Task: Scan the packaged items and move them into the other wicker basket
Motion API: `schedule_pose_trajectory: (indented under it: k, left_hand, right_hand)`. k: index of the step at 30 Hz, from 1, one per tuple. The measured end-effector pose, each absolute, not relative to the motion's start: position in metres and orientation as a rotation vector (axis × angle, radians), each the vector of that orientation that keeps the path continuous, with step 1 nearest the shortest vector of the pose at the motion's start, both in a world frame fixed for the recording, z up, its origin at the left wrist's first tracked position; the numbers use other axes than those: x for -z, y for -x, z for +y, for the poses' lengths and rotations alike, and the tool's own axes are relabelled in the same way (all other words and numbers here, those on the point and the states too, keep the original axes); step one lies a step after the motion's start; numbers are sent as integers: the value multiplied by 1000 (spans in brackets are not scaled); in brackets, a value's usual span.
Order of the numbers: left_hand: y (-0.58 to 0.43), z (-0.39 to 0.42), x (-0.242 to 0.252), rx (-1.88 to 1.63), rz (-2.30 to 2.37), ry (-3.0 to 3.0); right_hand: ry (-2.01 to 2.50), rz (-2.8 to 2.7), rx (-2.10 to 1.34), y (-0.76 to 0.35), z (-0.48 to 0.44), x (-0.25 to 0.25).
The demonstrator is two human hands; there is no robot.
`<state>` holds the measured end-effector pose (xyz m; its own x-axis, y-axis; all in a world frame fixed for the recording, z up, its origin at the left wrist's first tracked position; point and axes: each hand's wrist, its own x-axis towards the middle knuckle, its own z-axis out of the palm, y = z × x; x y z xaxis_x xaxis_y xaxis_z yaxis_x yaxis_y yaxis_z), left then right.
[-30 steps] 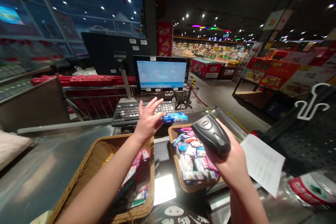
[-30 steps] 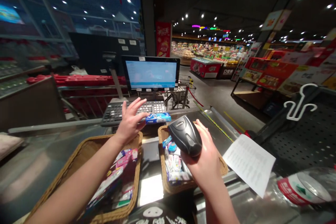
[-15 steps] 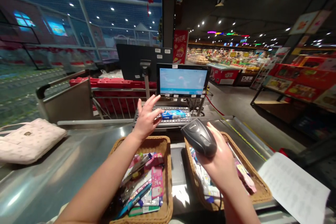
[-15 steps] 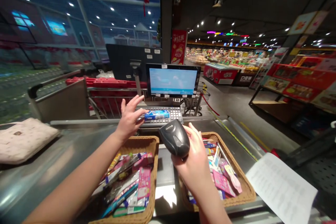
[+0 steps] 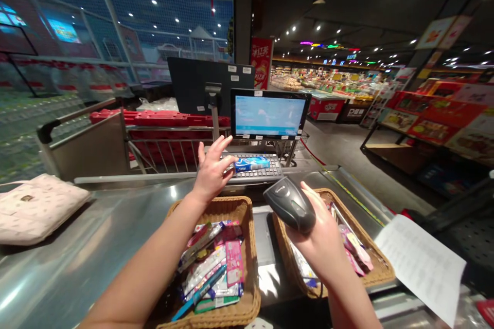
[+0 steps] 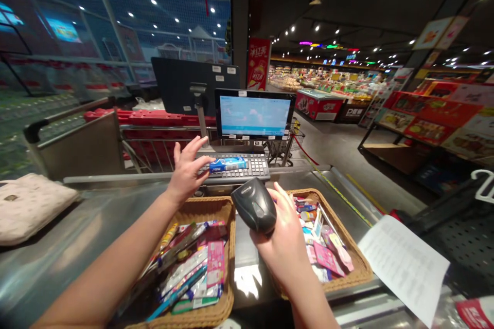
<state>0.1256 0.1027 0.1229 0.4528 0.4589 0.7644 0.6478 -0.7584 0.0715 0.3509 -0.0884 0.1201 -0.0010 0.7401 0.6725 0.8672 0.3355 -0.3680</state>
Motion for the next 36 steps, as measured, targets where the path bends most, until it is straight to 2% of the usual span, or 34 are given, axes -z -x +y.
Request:
schedule_pose_trajectory:
  k: [13, 29, 36]
  left_hand:
    - [-101, 84, -105, 1112, -1086, 2508]
    - [-39, 39, -34, 824, -1330, 2555]
    - [-29, 25, 3, 591, -1390, 2758]
  right_hand:
    - [1391, -1811, 190, -340, -94, -114]
    - [1413, -1882, -177, -303, -89, -88]
    - [1427, -1912, -202, -294, -86, -77]
